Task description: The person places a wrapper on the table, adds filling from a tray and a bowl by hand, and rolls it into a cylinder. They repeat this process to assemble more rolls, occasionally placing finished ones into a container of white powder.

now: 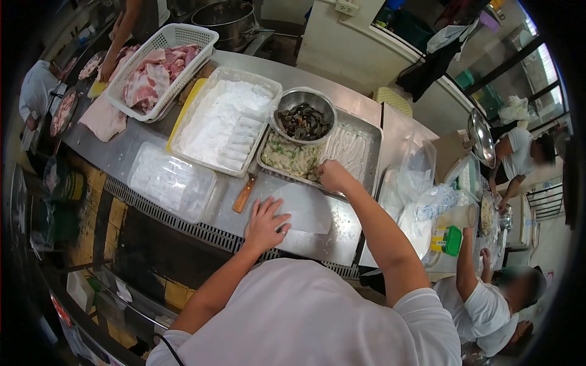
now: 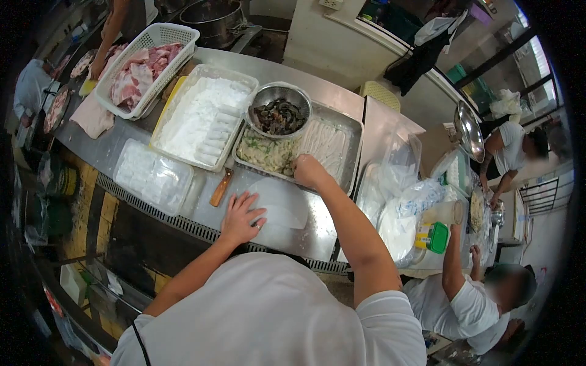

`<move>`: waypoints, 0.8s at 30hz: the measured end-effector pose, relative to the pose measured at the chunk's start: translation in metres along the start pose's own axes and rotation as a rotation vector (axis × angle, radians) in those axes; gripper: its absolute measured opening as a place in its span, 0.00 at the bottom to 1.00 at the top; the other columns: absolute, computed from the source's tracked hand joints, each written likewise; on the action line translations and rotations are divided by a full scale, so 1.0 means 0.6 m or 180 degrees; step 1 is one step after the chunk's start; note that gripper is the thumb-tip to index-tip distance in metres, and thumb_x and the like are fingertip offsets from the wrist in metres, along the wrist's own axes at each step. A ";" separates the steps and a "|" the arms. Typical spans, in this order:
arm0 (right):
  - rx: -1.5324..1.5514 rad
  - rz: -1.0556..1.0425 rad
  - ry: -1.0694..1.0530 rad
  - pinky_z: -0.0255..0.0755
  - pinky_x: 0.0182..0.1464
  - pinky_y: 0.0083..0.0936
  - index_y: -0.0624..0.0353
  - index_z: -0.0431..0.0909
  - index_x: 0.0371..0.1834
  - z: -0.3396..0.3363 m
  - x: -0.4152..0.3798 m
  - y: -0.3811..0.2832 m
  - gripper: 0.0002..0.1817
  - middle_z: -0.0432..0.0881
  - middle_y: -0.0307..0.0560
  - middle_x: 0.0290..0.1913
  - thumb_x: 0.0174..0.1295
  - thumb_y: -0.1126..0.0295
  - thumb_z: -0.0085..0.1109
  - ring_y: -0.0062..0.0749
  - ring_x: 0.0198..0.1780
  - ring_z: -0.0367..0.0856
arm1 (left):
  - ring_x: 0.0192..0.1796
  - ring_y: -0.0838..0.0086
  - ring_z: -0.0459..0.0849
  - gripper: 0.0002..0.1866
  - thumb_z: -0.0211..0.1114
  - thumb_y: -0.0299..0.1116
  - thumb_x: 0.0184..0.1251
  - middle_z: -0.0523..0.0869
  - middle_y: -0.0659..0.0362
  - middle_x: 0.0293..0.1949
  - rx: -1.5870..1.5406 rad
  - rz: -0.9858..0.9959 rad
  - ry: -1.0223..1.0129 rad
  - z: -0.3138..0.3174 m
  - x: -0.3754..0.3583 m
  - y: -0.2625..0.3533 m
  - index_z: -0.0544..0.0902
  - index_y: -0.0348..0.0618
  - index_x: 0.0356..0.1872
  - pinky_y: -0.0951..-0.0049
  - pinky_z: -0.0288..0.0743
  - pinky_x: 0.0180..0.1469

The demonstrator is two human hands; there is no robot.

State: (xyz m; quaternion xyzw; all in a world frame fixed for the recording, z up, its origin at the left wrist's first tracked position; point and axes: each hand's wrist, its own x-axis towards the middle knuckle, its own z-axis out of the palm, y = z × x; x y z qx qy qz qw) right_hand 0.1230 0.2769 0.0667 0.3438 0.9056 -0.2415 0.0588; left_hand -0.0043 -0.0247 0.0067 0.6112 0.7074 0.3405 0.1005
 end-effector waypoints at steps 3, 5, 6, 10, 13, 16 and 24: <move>0.0018 0.0262 0.0068 0.85 0.61 0.45 0.62 0.94 0.55 -0.036 0.009 -0.009 0.23 0.92 0.69 0.49 0.58 0.78 0.60 0.63 0.53 0.92 | 0.82 0.48 0.73 0.14 0.80 0.43 0.66 0.84 0.53 0.75 -0.0016 0.0001 0.0039 0.003 -0.002 -0.001 0.98 0.56 0.50 0.32 0.54 0.87; 0.0025 0.0330 0.0082 0.85 0.63 0.46 0.63 0.94 0.56 -0.038 0.013 -0.011 0.23 0.92 0.70 0.50 0.58 0.78 0.59 0.64 0.54 0.92 | 0.82 0.48 0.73 0.14 0.80 0.43 0.66 0.84 0.53 0.75 -0.0007 0.0008 0.0042 0.002 -0.002 -0.001 0.98 0.56 0.50 0.32 0.55 0.87; 0.0013 0.0285 -0.0033 0.84 0.63 0.47 0.62 0.94 0.56 -0.029 0.017 -0.006 0.23 0.92 0.70 0.51 0.58 0.78 0.59 0.64 0.56 0.91 | 0.82 0.48 0.73 0.14 0.80 0.43 0.66 0.84 0.53 0.75 -0.0003 0.0019 0.0045 0.001 -0.001 0.000 0.98 0.56 0.50 0.32 0.55 0.87; -0.0191 -0.0071 -0.0294 0.84 0.63 0.47 0.64 0.93 0.56 0.008 0.006 -0.010 0.22 0.92 0.71 0.51 0.60 0.77 0.59 0.64 0.57 0.92 | 0.82 0.49 0.74 0.14 0.80 0.43 0.65 0.84 0.53 0.75 0.0005 0.0004 0.0013 -0.002 0.004 -0.001 0.98 0.56 0.50 0.32 0.56 0.86; 0.0064 0.0109 -0.0300 0.83 0.63 0.48 0.63 0.94 0.53 0.000 0.019 0.006 0.19 0.91 0.73 0.50 0.63 0.71 0.60 0.64 0.57 0.91 | 0.81 0.48 0.74 0.15 0.81 0.43 0.64 0.84 0.53 0.75 -0.0015 0.0002 0.0036 0.002 -0.002 0.000 0.97 0.56 0.51 0.32 0.56 0.86; 0.0135 -0.0143 -0.0287 0.84 0.62 0.48 0.63 0.94 0.51 0.010 0.012 -0.005 0.17 0.91 0.72 0.49 0.66 0.68 0.61 0.65 0.54 0.91 | 0.81 0.48 0.74 0.15 0.81 0.42 0.64 0.84 0.53 0.75 -0.0010 0.0000 0.0007 -0.001 0.002 0.000 0.97 0.56 0.51 0.32 0.56 0.86; -0.0083 0.0686 -0.0204 0.84 0.61 0.48 0.65 0.94 0.48 -0.004 0.024 -0.001 0.18 0.92 0.69 0.49 0.72 0.59 0.67 0.64 0.54 0.92 | 0.81 0.47 0.73 0.15 0.81 0.42 0.64 0.83 0.53 0.75 -0.0038 0.0041 0.0066 0.001 0.000 -0.002 0.97 0.55 0.50 0.31 0.56 0.86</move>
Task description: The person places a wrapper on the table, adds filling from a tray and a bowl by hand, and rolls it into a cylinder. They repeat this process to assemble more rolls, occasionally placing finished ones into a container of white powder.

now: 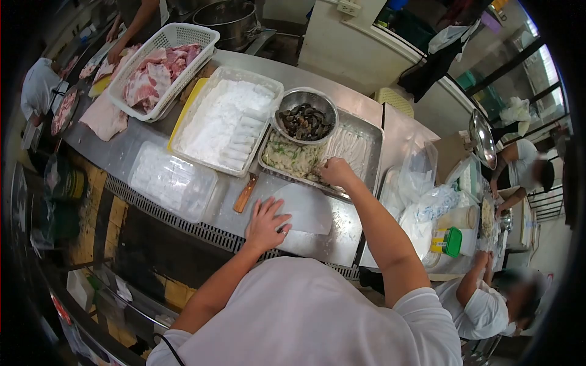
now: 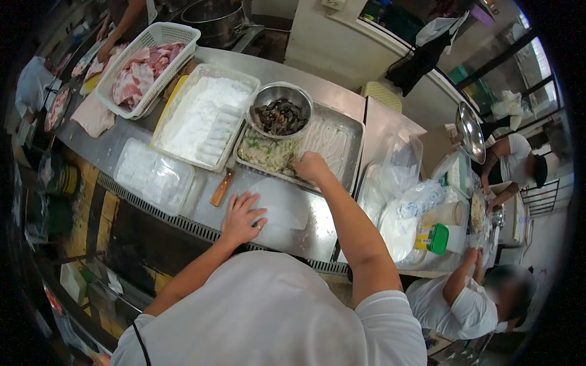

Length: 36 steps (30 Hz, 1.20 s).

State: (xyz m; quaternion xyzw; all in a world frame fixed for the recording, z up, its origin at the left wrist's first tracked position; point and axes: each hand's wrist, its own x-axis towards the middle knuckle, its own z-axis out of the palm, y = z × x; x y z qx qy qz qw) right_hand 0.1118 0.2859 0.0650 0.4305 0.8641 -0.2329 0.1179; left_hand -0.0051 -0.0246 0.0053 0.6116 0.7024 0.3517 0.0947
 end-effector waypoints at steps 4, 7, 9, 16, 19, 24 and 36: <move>0.0148 -0.0389 -0.0142 0.84 0.61 0.49 0.65 0.94 0.50 0.013 -0.003 -0.021 0.19 0.92 0.69 0.50 0.72 0.58 0.68 0.64 0.55 0.92 | 0.81 0.48 0.74 0.15 0.81 0.42 0.64 0.84 0.53 0.74 0.0009 -0.0023 -0.0029 -0.002 0.002 0.004 0.97 0.55 0.51 0.31 0.56 0.86; 0.0143 -0.0328 -0.0364 0.84 0.62 0.49 0.64 0.94 0.51 0.001 -0.015 -0.042 0.19 0.92 0.69 0.52 0.73 0.58 0.67 0.64 0.56 0.91 | 0.81 0.48 0.74 0.15 0.81 0.42 0.63 0.84 0.53 0.74 0.0029 -0.0009 0.0010 -0.003 0.000 0.004 0.97 0.54 0.50 0.32 0.56 0.86; 0.0106 -0.0393 -0.0422 0.84 0.62 0.49 0.63 0.94 0.52 -0.006 -0.023 -0.049 0.18 0.92 0.68 0.52 0.73 0.59 0.67 0.64 0.56 0.91 | 0.81 0.48 0.74 0.14 0.82 0.41 0.63 0.84 0.53 0.74 0.0034 0.0007 0.0063 0.001 0.000 0.003 0.97 0.53 0.49 0.32 0.57 0.85; 0.0177 -0.0745 -0.0330 0.84 0.60 0.46 0.62 0.94 0.55 0.001 -0.018 -0.034 0.17 0.93 0.65 0.52 0.72 0.62 0.67 0.60 0.54 0.92 | 0.78 0.50 0.76 0.13 0.85 0.41 0.59 0.84 0.54 0.65 -0.0120 -0.0056 0.0143 0.002 -0.003 0.001 0.95 0.52 0.43 0.33 0.59 0.85; 0.0397 -0.0774 -0.0440 0.85 0.60 0.43 0.62 0.94 0.56 -0.017 -0.018 -0.024 0.17 0.94 0.65 0.52 0.72 0.63 0.68 0.58 0.53 0.93 | 0.77 0.51 0.77 0.12 0.85 0.40 0.59 0.84 0.55 0.62 -0.0115 -0.0058 0.0126 0.003 -0.007 -0.001 0.95 0.52 0.41 0.34 0.59 0.85; 0.0337 -0.0469 -0.0317 0.85 0.60 0.40 0.61 0.94 0.56 -0.003 0.013 -0.007 0.17 0.94 0.64 0.52 0.72 0.64 0.68 0.55 0.53 0.94 | 0.75 0.50 0.78 0.12 0.86 0.40 0.57 0.84 0.55 0.61 -0.0078 -0.0030 0.0193 0.006 -0.007 0.000 0.95 0.52 0.40 0.34 0.61 0.83; 0.1801 -0.0388 -0.0704 0.80 0.49 0.36 0.69 0.92 0.50 -0.051 -0.054 -0.018 0.15 0.92 0.48 0.41 0.74 0.64 0.69 0.34 0.41 0.85 | 0.63 0.54 0.82 0.10 0.84 0.36 0.58 0.84 0.57 0.51 -0.0084 -0.0006 0.0118 -0.002 -0.009 0.000 0.93 0.49 0.38 0.37 0.63 0.81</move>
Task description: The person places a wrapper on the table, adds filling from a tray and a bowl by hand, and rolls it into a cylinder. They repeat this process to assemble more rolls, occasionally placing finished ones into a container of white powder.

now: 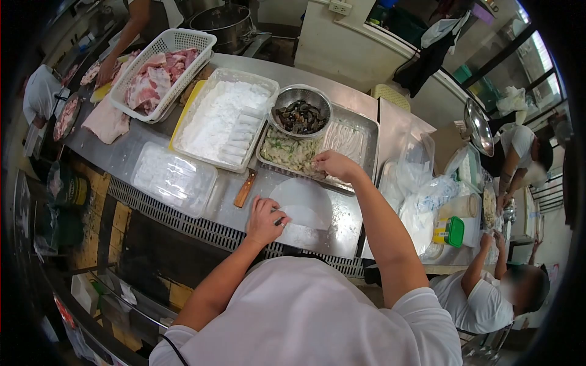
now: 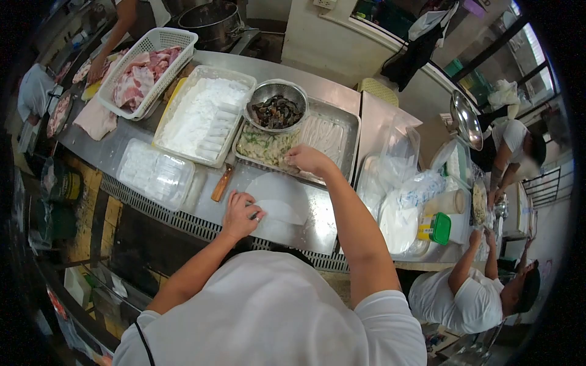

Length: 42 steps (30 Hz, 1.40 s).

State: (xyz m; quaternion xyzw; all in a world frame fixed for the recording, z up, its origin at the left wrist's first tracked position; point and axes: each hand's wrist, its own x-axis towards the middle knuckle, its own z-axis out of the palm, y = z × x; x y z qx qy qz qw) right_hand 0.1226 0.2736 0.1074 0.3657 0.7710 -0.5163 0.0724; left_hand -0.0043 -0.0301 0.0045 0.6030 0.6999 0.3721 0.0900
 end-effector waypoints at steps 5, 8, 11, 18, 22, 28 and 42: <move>0.1353 0.0130 -0.0259 0.78 0.45 0.34 0.69 0.90 0.44 0.059 -0.050 0.034 0.13 0.88 0.41 0.36 0.74 0.66 0.70 0.28 0.37 0.81 | 0.63 0.55 0.83 0.11 0.77 0.26 0.58 0.86 0.56 0.53 -0.0224 0.0041 0.0027 -0.006 -0.002 -0.017 0.92 0.47 0.43 0.43 0.66 0.78; 0.0266 -0.0029 -0.0176 0.78 0.45 0.35 0.67 0.92 0.43 0.114 -0.090 0.038 0.11 0.91 0.47 0.37 0.73 0.68 0.70 0.32 0.37 0.83 | 0.64 0.55 0.83 0.11 0.76 0.27 0.58 0.87 0.55 0.55 -0.0168 -0.0002 0.0077 -0.015 -0.004 -0.014 0.92 0.46 0.44 0.45 0.66 0.78; -0.0020 -0.0284 0.0339 0.80 0.47 0.39 0.65 0.93 0.40 0.198 -0.118 0.036 0.08 0.91 0.55 0.39 0.69 0.70 0.71 0.44 0.38 0.87 | 0.66 0.55 0.82 0.11 0.77 0.29 0.59 0.87 0.55 0.57 -0.0066 -0.0031 0.0092 -0.023 -0.001 -0.006 0.92 0.46 0.44 0.45 0.66 0.79; -0.1744 -0.1324 0.1356 0.81 0.58 0.45 0.58 0.94 0.42 0.287 -0.153 0.049 0.07 0.87 0.55 0.47 0.62 0.72 0.73 0.55 0.52 0.85 | 0.67 0.53 0.81 0.12 0.79 0.30 0.62 0.86 0.55 0.59 -0.0064 0.0008 0.0043 -0.025 -0.004 -0.013 0.93 0.47 0.46 0.44 0.66 0.78; -0.1206 -0.1190 0.1571 0.82 0.57 0.47 0.57 0.93 0.44 0.288 -0.172 0.060 0.08 0.87 0.53 0.47 0.63 0.73 0.73 0.55 0.51 0.85 | 0.67 0.55 0.81 0.12 0.78 0.32 0.62 0.86 0.55 0.59 -0.0004 0.0008 0.0056 -0.023 -0.003 -0.011 0.94 0.48 0.47 0.45 0.65 0.79; -0.1167 -0.1071 0.1646 0.84 0.53 0.48 0.61 0.92 0.43 0.276 -0.183 0.073 0.06 0.86 0.56 0.45 0.65 0.74 0.71 0.58 0.48 0.87 | 0.68 0.55 0.81 0.13 0.77 0.33 0.63 0.85 0.54 0.61 0.0068 0.0031 -0.0053 -0.028 -0.002 -0.007 0.94 0.49 0.49 0.41 0.63 0.81; -0.0926 -0.0544 0.1000 0.83 0.63 0.49 0.63 0.93 0.51 0.096 -0.017 0.007 0.15 0.93 0.65 0.49 0.66 0.68 0.67 0.65 0.54 0.91 | 0.67 0.52 0.81 0.14 0.77 0.34 0.61 0.85 0.52 0.60 0.0124 0.0118 -0.0031 -0.027 0.001 -0.015 0.93 0.51 0.48 0.38 0.63 0.81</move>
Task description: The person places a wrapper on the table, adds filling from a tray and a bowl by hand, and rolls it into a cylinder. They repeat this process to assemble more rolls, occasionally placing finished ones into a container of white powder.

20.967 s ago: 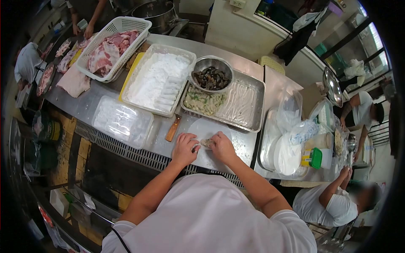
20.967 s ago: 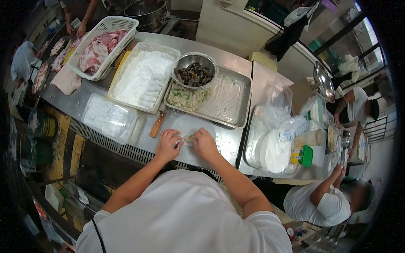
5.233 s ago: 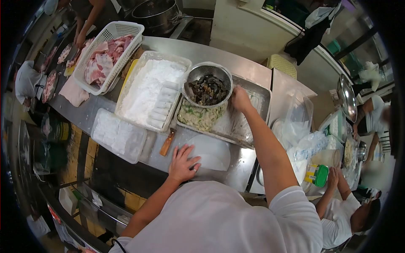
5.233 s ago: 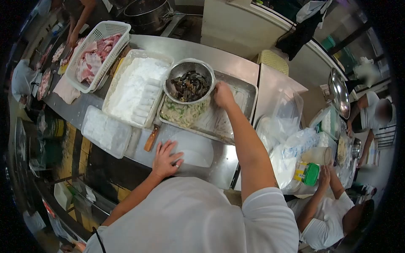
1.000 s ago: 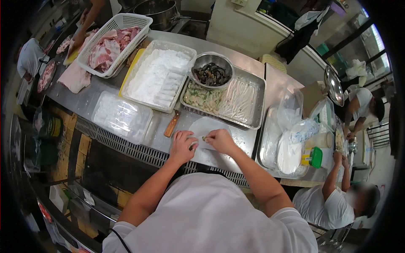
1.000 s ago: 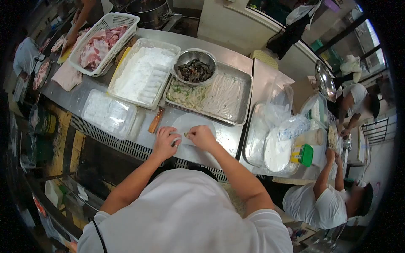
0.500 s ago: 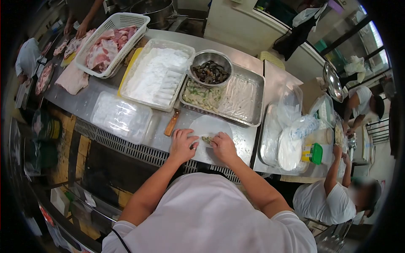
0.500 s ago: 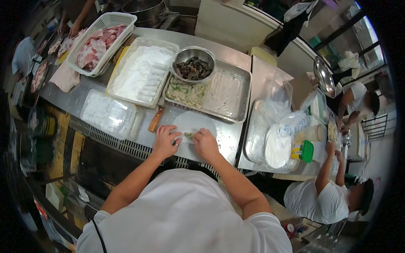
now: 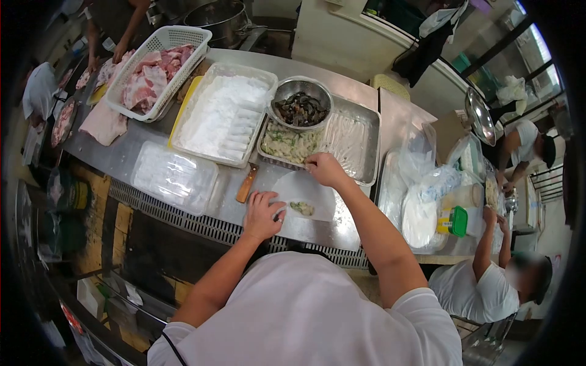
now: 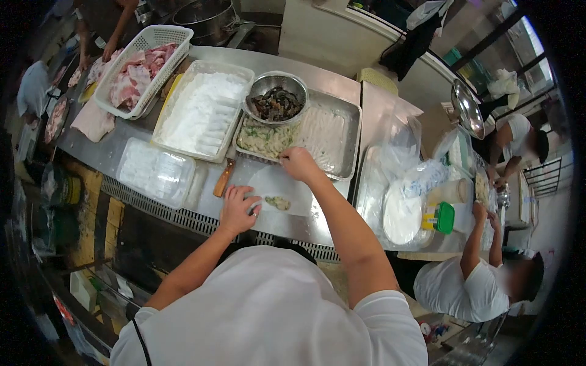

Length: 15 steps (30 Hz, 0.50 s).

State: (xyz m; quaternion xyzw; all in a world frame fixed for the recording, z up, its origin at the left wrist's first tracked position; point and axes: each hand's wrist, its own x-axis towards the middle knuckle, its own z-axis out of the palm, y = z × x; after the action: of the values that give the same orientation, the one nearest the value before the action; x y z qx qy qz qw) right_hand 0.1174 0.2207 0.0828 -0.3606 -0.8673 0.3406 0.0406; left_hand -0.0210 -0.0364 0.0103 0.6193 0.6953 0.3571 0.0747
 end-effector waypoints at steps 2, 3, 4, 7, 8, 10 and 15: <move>-0.0096 -0.0076 -0.0022 0.84 0.60 0.48 0.63 0.94 0.49 -0.005 0.000 -0.011 0.14 0.94 0.64 0.47 0.67 0.67 0.67 0.63 0.51 0.92 | 0.67 0.52 0.81 0.13 0.77 0.34 0.61 0.85 0.53 0.60 -0.0017 0.0017 0.0050 0.001 0.001 -0.001 0.93 0.50 0.48 0.38 0.63 0.81; -0.0098 -0.0102 -0.0011 0.85 0.59 0.47 0.63 0.94 0.48 -0.018 -0.012 -0.025 0.13 0.94 0.63 0.46 0.68 0.68 0.67 0.62 0.50 0.93 | 0.67 0.52 0.81 0.13 0.77 0.34 0.61 0.85 0.53 0.60 -0.0033 0.0024 0.0069 0.001 -0.001 0.000 0.93 0.50 0.47 0.38 0.63 0.81; -0.0102 -0.0126 0.0009 0.85 0.57 0.47 0.63 0.94 0.48 -0.028 -0.023 -0.032 0.12 0.94 0.63 0.45 0.68 0.68 0.68 0.61 0.49 0.93 | 0.67 0.52 0.81 0.13 0.78 0.34 0.61 0.85 0.53 0.60 -0.0032 0.0014 0.0070 0.001 -0.002 0.000 0.93 0.50 0.47 0.38 0.63 0.81; 0.0455 0.0100 0.0062 0.86 0.54 0.42 0.64 0.94 0.47 -0.027 -0.067 -0.035 0.11 0.94 0.62 0.44 0.68 0.70 0.69 0.55 0.45 0.94 | 0.67 0.52 0.81 0.13 0.78 0.34 0.60 0.85 0.53 0.59 -0.0045 0.0026 0.0067 0.001 0.002 0.000 0.92 0.50 0.46 0.38 0.63 0.81; 0.0548 0.0187 0.0039 0.86 0.53 0.41 0.63 0.94 0.47 -0.023 -0.080 -0.032 0.11 0.94 0.62 0.44 0.68 0.71 0.69 0.54 0.45 0.93 | 0.67 0.52 0.81 0.13 0.78 0.33 0.60 0.85 0.53 0.59 -0.0050 0.0030 0.0063 0.000 0.001 0.000 0.92 0.50 0.46 0.38 0.63 0.80; 0.0740 0.0369 -0.0011 0.85 0.52 0.39 0.63 0.94 0.47 -0.006 -0.109 -0.021 0.10 0.94 0.62 0.43 0.67 0.72 0.70 0.51 0.43 0.93 | 0.67 0.52 0.81 0.13 0.78 0.33 0.59 0.85 0.53 0.59 -0.0054 0.0033 0.0062 -0.002 0.000 0.000 0.92 0.49 0.47 0.39 0.63 0.80; 0.0413 0.0484 -0.0218 0.85 0.53 0.42 0.66 0.94 0.45 0.069 -0.181 -0.003 0.10 0.93 0.65 0.43 0.65 0.76 0.68 0.56 0.45 0.92 | 0.66 0.52 0.81 0.13 0.78 0.32 0.59 0.85 0.53 0.59 -0.0083 0.0043 0.0086 0.000 0.002 0.000 0.92 0.48 0.46 0.39 0.64 0.80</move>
State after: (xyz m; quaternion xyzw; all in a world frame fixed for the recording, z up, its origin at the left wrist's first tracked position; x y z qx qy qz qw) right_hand 0.1834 0.1255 0.0714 -0.4101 -0.8145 0.4103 0.0083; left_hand -0.0211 -0.0352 0.0107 0.6181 0.6873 0.3749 0.0710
